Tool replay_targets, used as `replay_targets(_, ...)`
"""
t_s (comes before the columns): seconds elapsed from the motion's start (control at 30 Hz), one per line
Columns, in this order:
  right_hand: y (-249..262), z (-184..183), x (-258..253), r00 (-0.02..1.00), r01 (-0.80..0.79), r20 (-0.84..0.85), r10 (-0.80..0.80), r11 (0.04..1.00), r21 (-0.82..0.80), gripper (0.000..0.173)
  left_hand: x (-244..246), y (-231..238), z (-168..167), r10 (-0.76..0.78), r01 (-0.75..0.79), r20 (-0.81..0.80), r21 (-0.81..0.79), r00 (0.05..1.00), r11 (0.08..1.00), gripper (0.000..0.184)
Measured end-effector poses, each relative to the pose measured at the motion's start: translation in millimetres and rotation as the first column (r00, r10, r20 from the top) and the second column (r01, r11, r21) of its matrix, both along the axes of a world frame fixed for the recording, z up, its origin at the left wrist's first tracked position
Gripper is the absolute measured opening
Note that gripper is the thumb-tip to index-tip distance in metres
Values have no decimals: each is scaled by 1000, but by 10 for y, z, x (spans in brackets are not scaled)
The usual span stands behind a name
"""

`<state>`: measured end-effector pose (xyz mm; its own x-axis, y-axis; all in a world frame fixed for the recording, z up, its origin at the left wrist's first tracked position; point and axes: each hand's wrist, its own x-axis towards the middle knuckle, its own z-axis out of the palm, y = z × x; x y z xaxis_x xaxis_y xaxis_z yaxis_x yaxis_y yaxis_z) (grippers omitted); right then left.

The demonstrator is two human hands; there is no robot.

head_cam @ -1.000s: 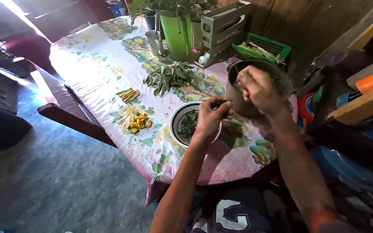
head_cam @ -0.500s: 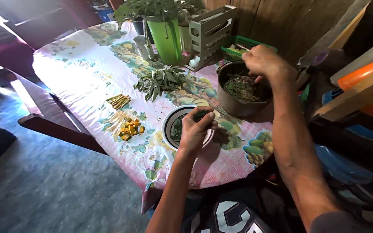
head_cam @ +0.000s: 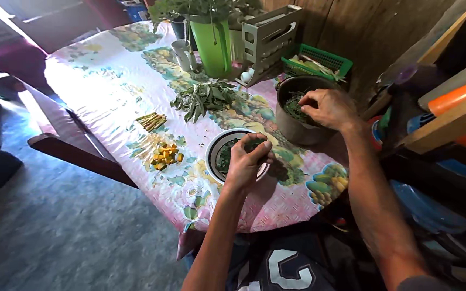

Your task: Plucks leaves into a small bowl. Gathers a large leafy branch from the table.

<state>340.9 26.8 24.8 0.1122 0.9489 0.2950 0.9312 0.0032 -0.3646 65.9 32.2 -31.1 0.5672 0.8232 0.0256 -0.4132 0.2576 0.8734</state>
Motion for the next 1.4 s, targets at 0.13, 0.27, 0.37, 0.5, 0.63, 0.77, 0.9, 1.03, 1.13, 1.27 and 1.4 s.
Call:
replay_targets(0.13, -114, 127, -191, 996, -57, 77, 41, 974, 219, 28, -68, 4, 36, -6, 6, 41, -6, 999, 1000, 12)
replay_targets(0.27, -446, 130, -791, 897, -392, -115, 427, 888, 239, 35, -221, 58, 35, 32, -31, 29, -11, 999, 999, 10)
replay_targets(0.37, -334, -110, -1073, 787, -548, -189, 587, 807, 222, 47, -351, 85, 25, 74, -74, 17, -6, 997, 997, 10)
replay_targets(0.5, -157, -230, -1274, 732, -609, -193, 653, 755, 243, 52, -508, 102, -4, 128, -128, -10, 9, 992, 992, 12)
replay_targets(0.63, -36, -328, -1403, 694, -665, -108, 712, 691, 281, 46, -588, 97, -9, 124, -124, -6, -11, 992, 992, 19)
replay_targets(0.77, -4, -404, -1448, 670, -667, -124, 732, 667, 332, 28, -620, 123, -59, 84, -82, 36, -46, 996, 996, 9)
replay_targets(0.9, 48, -465, -1475, 657, -654, -154, 738, 660, 371, 21, -651, 148, -85, 83, -78, 54, -85, 995, 993, 10)
replay_targets(1.03, 239, -499, -1488, 660, -632, -113, 742, 631, 450, 11, -702, 129, -62, 107, -106, 39, -12, 994, 994, 15)
replay_targets(1.13, 233, -505, -1483, 681, -600, -109, 724, 638, 483, 11, -706, 92, -18, 153, -149, -37, 87, 988, 985, 18)
replay_targets(1.27, 221, -528, -1477, 691, -580, -129, 712, 652, 488, 11, -668, 76, -47, 226, -216, -53, 151, 973, 965, 20)
replay_targets(1.4, 232, -573, -1459, 603, -603, -258, 755, 643, 473, 13, -673, 69, -85, 198, -196, -1, 126, 980, 972, 20)
